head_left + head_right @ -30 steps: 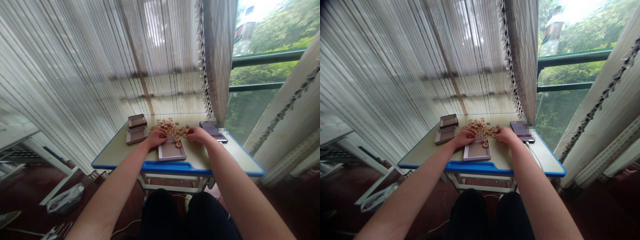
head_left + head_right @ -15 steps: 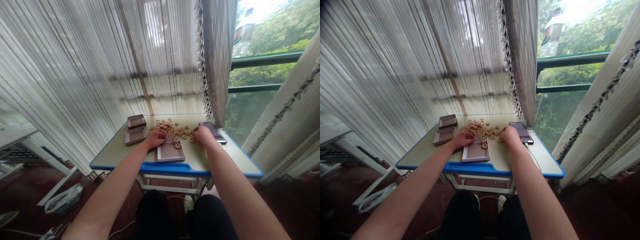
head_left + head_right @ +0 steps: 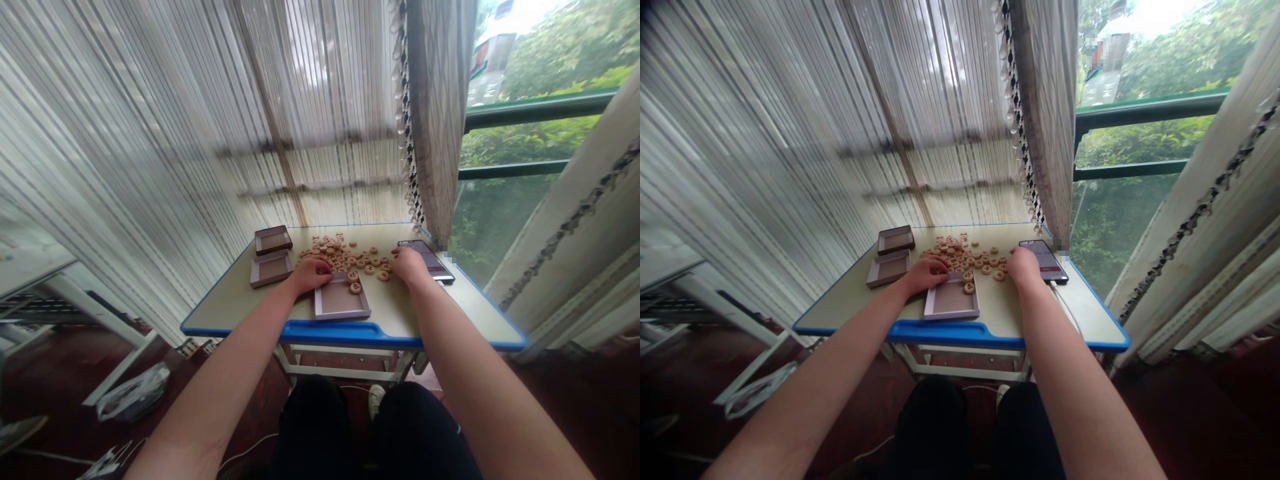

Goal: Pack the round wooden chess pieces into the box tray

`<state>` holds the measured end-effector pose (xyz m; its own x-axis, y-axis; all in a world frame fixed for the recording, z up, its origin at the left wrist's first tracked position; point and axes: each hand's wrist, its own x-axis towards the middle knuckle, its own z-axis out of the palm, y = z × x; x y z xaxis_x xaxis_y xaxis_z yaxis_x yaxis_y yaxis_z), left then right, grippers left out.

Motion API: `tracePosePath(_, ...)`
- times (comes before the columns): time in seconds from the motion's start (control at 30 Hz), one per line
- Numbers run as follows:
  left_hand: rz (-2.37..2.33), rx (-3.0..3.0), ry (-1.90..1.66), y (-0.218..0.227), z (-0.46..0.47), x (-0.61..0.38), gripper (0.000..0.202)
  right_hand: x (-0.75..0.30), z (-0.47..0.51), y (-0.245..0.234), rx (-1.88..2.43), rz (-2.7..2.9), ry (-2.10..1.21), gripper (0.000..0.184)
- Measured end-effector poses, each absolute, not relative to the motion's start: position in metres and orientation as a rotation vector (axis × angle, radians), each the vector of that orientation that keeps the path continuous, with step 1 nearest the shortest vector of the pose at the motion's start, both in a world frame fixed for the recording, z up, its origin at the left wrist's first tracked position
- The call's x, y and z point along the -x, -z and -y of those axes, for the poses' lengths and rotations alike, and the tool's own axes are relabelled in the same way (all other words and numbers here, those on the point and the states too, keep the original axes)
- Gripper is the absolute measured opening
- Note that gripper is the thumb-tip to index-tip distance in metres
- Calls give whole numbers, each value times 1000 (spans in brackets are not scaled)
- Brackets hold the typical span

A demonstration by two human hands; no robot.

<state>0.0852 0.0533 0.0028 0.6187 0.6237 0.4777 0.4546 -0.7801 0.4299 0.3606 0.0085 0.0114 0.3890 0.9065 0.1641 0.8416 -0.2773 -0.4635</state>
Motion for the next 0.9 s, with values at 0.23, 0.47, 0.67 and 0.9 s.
tracePosePath(0.23,-860,-2578,-922,-3,-54,-85,7,-356,-9,-14,2166,1604,-183,42)
tracePosePath(0.47,-864,-2604,-936,-3,-55,-85,8,-352,-2,-19,2156,1634,-212,28)
tracePosePath(0.67,-929,-2624,-971,-2,-58,-84,11,-341,5,-29,2026,1636,-139,24)
tracePosePath(0.9,-1067,-2644,-962,-3,-58,-82,11,-318,15,-32,1637,1972,-245,20)
